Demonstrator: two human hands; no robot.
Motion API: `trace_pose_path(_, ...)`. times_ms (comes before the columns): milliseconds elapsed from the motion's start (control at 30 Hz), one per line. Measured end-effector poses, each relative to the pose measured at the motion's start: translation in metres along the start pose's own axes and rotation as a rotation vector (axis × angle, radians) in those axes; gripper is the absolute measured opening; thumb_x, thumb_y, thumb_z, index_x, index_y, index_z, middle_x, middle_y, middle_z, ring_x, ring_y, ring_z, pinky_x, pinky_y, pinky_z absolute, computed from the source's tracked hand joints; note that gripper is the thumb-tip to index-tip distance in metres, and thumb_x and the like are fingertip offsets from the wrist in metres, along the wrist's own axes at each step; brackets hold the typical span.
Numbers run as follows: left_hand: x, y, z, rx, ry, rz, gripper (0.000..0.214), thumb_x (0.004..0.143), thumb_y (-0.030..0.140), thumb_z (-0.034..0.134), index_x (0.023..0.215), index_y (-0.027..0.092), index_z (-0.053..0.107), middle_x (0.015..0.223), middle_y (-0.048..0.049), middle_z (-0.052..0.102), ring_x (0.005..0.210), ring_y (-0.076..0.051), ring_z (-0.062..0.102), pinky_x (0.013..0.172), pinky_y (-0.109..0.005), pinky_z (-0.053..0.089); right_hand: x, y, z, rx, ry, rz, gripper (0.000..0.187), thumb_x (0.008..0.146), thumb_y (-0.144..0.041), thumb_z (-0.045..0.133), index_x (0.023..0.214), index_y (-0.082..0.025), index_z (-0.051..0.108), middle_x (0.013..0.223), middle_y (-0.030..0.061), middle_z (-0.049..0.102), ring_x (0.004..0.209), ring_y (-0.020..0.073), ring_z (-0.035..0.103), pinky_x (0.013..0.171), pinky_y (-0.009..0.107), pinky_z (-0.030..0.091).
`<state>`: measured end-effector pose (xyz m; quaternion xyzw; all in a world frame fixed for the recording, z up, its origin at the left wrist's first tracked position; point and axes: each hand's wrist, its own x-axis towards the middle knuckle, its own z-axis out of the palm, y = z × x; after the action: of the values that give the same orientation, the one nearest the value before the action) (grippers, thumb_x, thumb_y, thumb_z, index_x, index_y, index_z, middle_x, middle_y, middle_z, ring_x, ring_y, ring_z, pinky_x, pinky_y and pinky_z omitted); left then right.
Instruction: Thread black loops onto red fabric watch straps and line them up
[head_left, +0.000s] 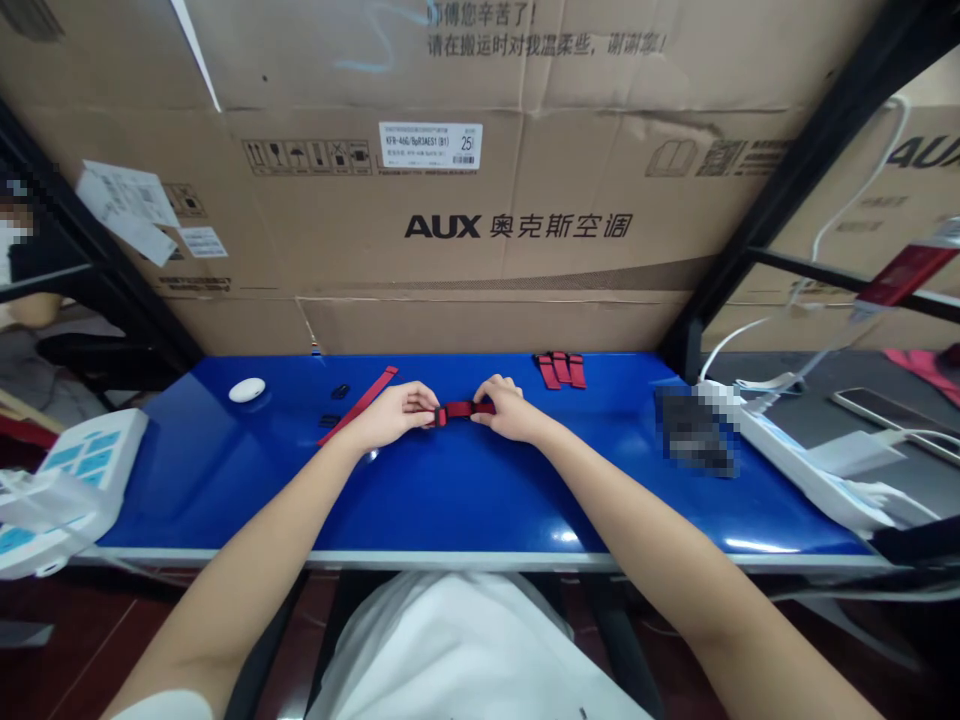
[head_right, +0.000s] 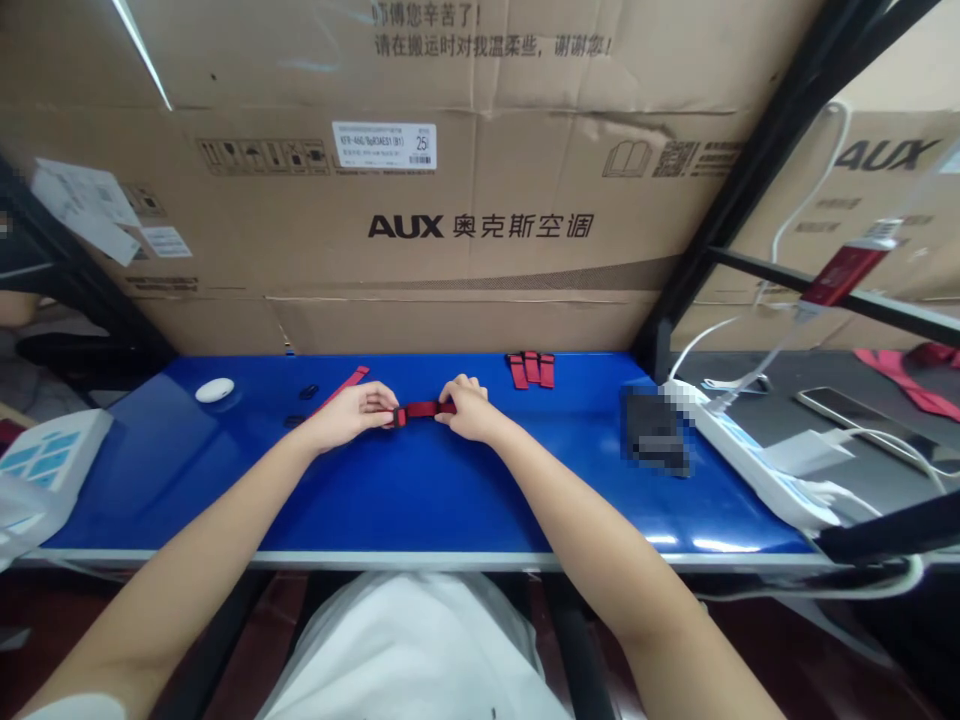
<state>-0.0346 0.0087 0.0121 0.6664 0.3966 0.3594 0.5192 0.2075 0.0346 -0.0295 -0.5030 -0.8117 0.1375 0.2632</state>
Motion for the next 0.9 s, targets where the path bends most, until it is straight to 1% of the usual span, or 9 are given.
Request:
trace_pose_path(100,0.005,-0.01,-0.016,0.118,0.125,-0.007,0.021,0.065,0.018,0.079,0.08,0.016,0.064,0.072,-0.0036,0.067,0.068,-0.018,0.065,0.064,-0.029,0.052,0.002,0.009,-0.005,0.067,0.029,0.063,0.01,0.074,-0.023,0.07,0.078,-0.019,0.061,0.085,0.0052,0.059,0.085,0.0217,0.052,0.077,0.035,0.04)
trace_pose_path(167,0.007,-0.015,-0.023,0.208,0.15,-0.017,0.015,0.067,0.016,0.076,0.079,0.016,0.067,0.068,-0.0028,0.067,0.063,-0.017,0.062,0.062,-0.027,0.049,0.002,0.014,-0.009,0.193,0.029,0.074,0.007,0.076,-0.023,0.066,0.074,-0.019,0.06,0.072,0.0018,0.06,0.068,0.0166,0.052,0.066,0.03,0.039)
trace_pose_path(333,0.006,-0.015,-0.021,0.3,0.176,-0.01,0.011,0.069,0.021,0.076,0.077,0.018,0.069,0.067,-0.001,0.064,0.056,-0.014,0.056,0.061,-0.026,0.044,-0.002,0.004,-0.018,0.573,0.042,0.157,0.017,0.075,-0.025,0.065,0.09,-0.02,0.06,0.052,-0.0044,0.056,0.045,0.0122,0.05,0.048,0.025,0.039)
trace_pose_path(467,0.001,0.0,0.001,0.187,0.159,0.125,0.016,0.072,0.03,0.075,0.076,0.017,0.066,0.1,-0.0053,0.066,0.066,-0.012,0.055,0.06,-0.024,0.044,-0.009,-0.021,-0.024,0.851,-0.043,0.107,0.025,0.075,-0.029,0.067,0.097,-0.02,0.061,0.054,-0.0034,0.06,0.047,0.0127,0.055,0.049,0.025,0.043)
trace_pose_path(533,-0.001,0.007,0.013,0.081,0.109,0.142,0.02,0.077,0.035,0.07,0.075,0.017,0.061,0.116,-0.0075,0.064,0.069,-0.012,0.056,0.058,-0.024,0.043,-0.012,-0.03,-0.025,0.963,-0.102,0.068,0.027,0.074,-0.03,0.071,0.097,-0.019,0.061,0.062,0.0001,0.067,0.054,0.0145,0.061,0.054,0.027,0.046)
trace_pose_path(633,-0.001,0.007,0.025,-0.082,0.045,0.074,0.024,0.081,0.041,0.064,0.08,0.019,0.054,0.104,-0.0063,0.067,0.066,-0.012,0.058,0.054,-0.024,0.041,-0.014,-0.036,-0.026,1.108,-0.236,0.004,0.034,0.073,-0.033,0.075,0.099,-0.017,0.061,0.083,0.007,0.073,0.075,0.0183,0.068,0.069,0.031,0.051)
trace_pose_path(733,0.002,-0.003,0.028,-0.14,0.025,0.021,0.028,0.083,0.044,0.061,0.082,0.02,0.046,0.079,-0.0012,0.066,0.056,-0.012,0.057,0.052,-0.024,0.039,-0.014,-0.034,-0.026,1.052,-0.276,-0.028,0.031,0.082,-0.044,0.066,0.094,-0.016,0.063,0.081,0.0069,0.071,0.072,0.0167,0.063,0.071,0.033,0.049)
trace_pose_path(800,0.004,-0.01,0.027,-0.134,0.032,0.017,0.031,0.084,0.046,0.059,0.082,0.021,0.042,0.072,0.0012,0.063,0.052,-0.011,0.055,0.051,-0.024,0.039,-0.013,-0.031,-0.026,0.883,-0.208,-0.054,0.032,0.085,-0.047,0.061,0.083,-0.016,0.064,0.076,0.0036,0.066,0.067,0.0141,0.057,0.069,0.031,0.045)
trace_pose_path(900,0.004,-0.014,0.027,-0.073,0.047,0.056,0.03,0.086,0.047,0.059,0.087,0.022,0.041,0.067,0.0048,0.058,0.05,-0.01,0.053,0.052,-0.023,0.039,-0.013,-0.028,-0.026,0.667,-0.141,-0.116,0.033,0.086,-0.047,0.06,0.071,-0.017,0.063,0.079,0.0016,0.059,0.071,0.0138,0.053,0.073,0.03,0.042)
